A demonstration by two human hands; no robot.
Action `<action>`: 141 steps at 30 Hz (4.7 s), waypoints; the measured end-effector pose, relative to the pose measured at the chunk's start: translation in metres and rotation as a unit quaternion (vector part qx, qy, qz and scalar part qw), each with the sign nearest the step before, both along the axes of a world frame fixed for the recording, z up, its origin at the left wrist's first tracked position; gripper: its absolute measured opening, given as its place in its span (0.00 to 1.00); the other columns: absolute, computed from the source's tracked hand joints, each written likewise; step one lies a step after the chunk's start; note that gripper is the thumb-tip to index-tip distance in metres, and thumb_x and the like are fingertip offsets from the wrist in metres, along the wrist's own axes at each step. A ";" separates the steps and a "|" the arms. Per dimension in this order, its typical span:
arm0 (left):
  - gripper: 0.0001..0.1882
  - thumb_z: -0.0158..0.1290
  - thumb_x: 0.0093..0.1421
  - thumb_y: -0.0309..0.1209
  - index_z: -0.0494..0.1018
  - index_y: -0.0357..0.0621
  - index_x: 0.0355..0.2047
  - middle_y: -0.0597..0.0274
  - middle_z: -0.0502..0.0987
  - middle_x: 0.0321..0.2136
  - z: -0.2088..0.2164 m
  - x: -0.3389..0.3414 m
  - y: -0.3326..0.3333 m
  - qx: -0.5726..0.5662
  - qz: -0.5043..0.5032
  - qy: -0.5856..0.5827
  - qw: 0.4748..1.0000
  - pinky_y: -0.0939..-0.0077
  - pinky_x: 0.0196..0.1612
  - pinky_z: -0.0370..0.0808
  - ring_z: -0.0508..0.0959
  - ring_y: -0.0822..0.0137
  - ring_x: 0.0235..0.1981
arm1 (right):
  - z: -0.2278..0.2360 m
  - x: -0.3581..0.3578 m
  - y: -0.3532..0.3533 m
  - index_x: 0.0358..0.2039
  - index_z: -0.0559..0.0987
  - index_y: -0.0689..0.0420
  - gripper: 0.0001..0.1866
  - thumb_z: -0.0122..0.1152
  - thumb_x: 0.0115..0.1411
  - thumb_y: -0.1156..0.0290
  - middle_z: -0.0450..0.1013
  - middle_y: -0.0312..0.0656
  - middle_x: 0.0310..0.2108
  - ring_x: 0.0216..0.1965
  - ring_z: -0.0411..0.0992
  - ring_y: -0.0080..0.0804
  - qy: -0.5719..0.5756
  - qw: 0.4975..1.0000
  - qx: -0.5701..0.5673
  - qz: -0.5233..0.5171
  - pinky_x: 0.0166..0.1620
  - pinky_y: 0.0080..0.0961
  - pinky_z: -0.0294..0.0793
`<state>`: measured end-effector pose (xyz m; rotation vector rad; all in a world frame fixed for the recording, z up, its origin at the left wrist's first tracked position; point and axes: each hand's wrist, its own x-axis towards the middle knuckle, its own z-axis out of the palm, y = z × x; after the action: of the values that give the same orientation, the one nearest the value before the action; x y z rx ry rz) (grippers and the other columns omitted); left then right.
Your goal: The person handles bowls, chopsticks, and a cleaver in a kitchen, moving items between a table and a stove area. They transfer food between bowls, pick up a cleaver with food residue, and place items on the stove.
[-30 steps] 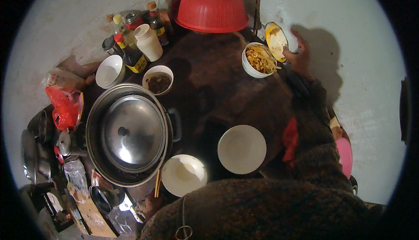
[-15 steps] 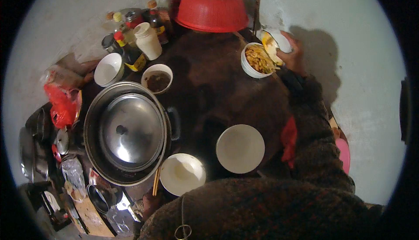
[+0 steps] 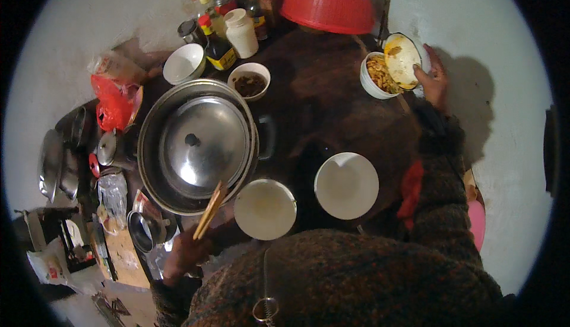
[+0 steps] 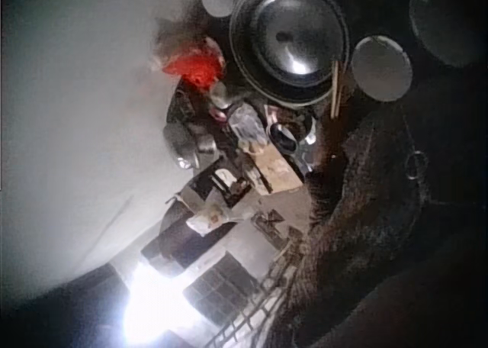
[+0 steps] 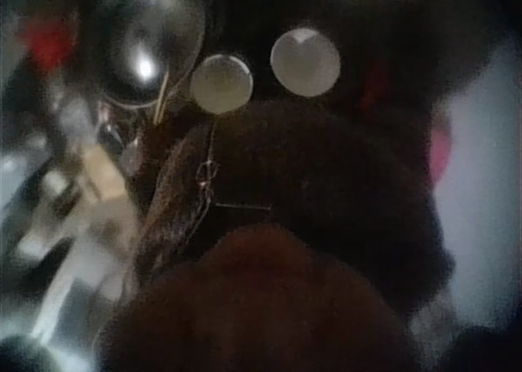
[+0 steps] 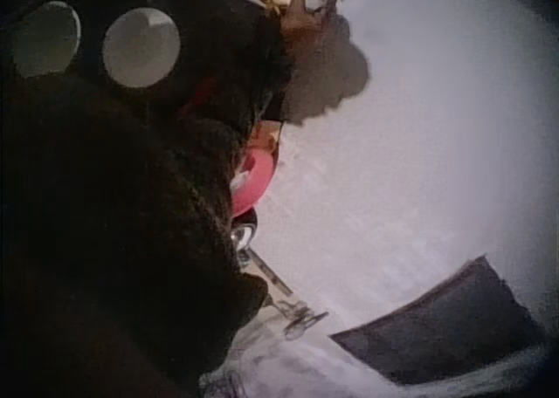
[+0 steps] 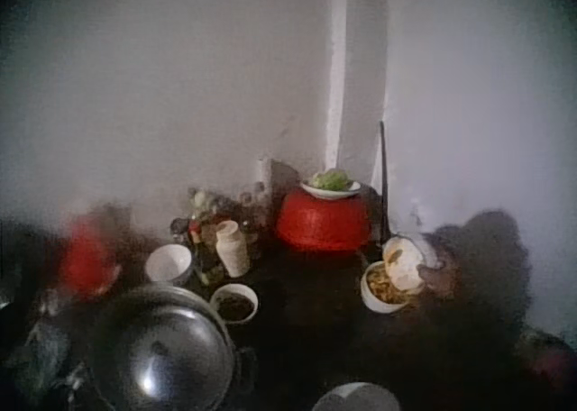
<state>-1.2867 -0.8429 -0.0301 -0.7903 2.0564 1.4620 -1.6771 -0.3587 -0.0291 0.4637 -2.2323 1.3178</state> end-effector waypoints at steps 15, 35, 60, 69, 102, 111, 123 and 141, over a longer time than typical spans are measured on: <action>0.15 0.49 0.55 0.26 0.65 0.37 0.44 0.47 0.74 0.24 0.019 -0.289 0.147 -0.116 -0.379 0.405 0.824 0.66 0.31 0.70 0.75 0.58 0.26 | 0.053 0.047 -0.011 0.54 0.66 0.61 0.30 0.59 0.48 0.77 0.67 0.42 0.49 0.49 0.66 0.30 -0.069 0.990 -0.076 0.101 0.52 0.24 0.65; 0.17 0.49 0.53 0.31 0.67 0.37 0.43 0.41 0.75 0.30 -0.090 -0.412 0.215 -0.157 -0.448 0.378 0.795 0.53 0.34 0.73 0.76 0.45 0.31 | 0.020 -0.011 0.000 0.51 0.70 0.54 0.33 0.65 0.40 0.67 0.62 0.50 0.43 0.46 0.63 0.43 0.073 0.967 0.235 -0.063 0.48 0.32 0.65; 0.14 0.50 0.55 0.24 0.69 0.40 0.43 0.67 0.74 0.24 0.038 -0.026 0.016 0.001 0.020 0.324 0.946 0.88 0.19 0.60 0.66 0.81 0.17 | -0.016 0.193 -0.123 0.55 0.62 0.64 0.27 0.51 0.57 0.65 0.64 0.47 0.53 0.56 0.62 0.35 -0.417 0.828 -0.319 0.196 0.59 0.34 0.57; 0.21 0.46 0.60 0.34 0.60 0.41 0.53 0.61 0.77 0.27 -0.075 0.033 0.060 0.038 0.069 0.140 0.987 0.86 0.14 0.62 0.70 0.77 0.16 | -0.062 0.274 -0.190 0.51 0.66 0.65 0.26 0.57 0.55 0.63 0.69 0.47 0.46 0.47 0.69 0.34 -0.467 0.805 -0.184 0.317 0.52 0.28 0.67; 0.17 0.56 0.53 0.33 0.70 0.39 0.42 0.69 0.73 0.29 -0.145 -0.006 0.074 0.262 0.157 0.269 0.913 0.80 0.34 0.69 0.71 0.75 0.30 | -0.090 0.307 -0.200 0.57 0.65 0.52 0.28 0.58 0.54 0.73 0.65 0.44 0.36 0.32 0.67 0.31 -0.301 0.934 0.085 0.172 0.39 0.26 0.68; 0.17 0.53 0.54 0.27 0.69 0.35 0.45 0.63 0.74 0.37 -0.155 0.021 0.065 0.262 0.102 0.252 0.926 0.79 0.43 0.69 0.71 0.73 0.38 | -0.113 0.316 -0.167 0.57 0.62 0.61 0.28 0.57 0.57 0.69 0.66 0.39 0.33 0.30 0.67 0.21 -0.415 0.877 0.024 0.241 0.29 0.18 0.74; 0.16 0.51 0.55 0.30 0.67 0.38 0.44 0.69 0.73 0.29 -0.061 0.131 0.027 0.221 0.217 0.208 0.928 0.85 0.29 0.69 0.71 0.80 0.26 | -0.171 0.324 -0.070 0.59 0.54 0.55 0.33 0.51 0.59 0.52 0.64 0.51 0.49 0.45 0.68 0.37 -0.608 0.658 -0.441 0.057 0.41 0.32 0.72; 0.12 0.51 0.55 0.34 0.68 0.41 0.37 0.70 0.70 0.18 -0.054 0.259 0.028 0.168 0.353 0.196 0.899 0.84 0.16 0.63 0.66 0.80 0.14 | -0.120 0.334 -0.120 0.55 0.59 0.65 0.26 0.44 0.58 0.64 0.66 0.52 0.49 0.48 0.67 0.41 -0.573 0.716 -0.385 0.109 0.48 0.32 0.69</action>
<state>-1.0280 -0.8148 -0.0836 -1.2472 1.7528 2.4694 -1.3432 -0.4783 -0.1496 -0.6275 -2.0276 3.0341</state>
